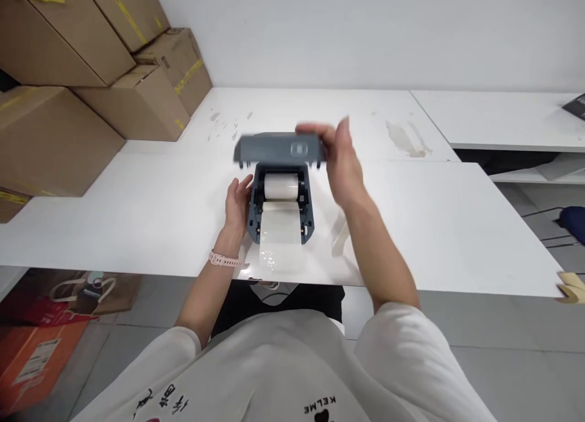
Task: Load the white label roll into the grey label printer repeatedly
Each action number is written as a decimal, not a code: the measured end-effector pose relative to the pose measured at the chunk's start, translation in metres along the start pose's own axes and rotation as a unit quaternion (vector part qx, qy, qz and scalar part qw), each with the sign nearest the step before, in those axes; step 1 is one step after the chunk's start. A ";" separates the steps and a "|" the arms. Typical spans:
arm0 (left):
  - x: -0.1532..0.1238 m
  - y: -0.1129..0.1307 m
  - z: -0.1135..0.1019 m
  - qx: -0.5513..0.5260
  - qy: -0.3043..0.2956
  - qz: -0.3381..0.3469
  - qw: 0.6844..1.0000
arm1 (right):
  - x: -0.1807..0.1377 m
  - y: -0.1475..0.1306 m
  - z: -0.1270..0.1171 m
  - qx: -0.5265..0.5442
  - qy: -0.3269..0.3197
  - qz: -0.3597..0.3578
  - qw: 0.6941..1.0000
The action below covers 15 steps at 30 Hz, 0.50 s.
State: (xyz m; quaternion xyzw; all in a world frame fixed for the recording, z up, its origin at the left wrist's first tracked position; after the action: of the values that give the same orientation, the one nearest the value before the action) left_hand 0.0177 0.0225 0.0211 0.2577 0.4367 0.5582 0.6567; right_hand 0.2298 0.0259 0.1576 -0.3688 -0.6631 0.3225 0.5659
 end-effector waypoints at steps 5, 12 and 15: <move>-0.021 0.014 0.000 0.067 -0.020 0.033 0.997 | -0.090 0.023 0.005 -0.032 0.077 0.079 0.993; -0.049 0.007 0.009 0.183 -0.076 0.026 0.980 | -0.115 0.069 0.025 0.178 0.025 0.327 0.928; -0.052 0.001 0.010 0.187 -0.095 0.014 0.978 | -0.120 0.067 0.029 0.198 0.007 0.355 0.914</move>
State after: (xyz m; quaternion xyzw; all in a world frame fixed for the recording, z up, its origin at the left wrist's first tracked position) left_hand 0.0266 -0.0256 0.0416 0.4338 0.4656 0.4489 0.6274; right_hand 0.2197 -0.0417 0.0352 -0.4628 -0.4074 0.6242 0.4798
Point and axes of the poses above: each hand's wrist, its own x-axis towards the middle knuckle, its own z-axis out of the palm, y = z × x, the point moved 6 cm from there along x, towards the middle knuckle, and after that the axes turned 4 degrees about -z, right-handed, at the moved point
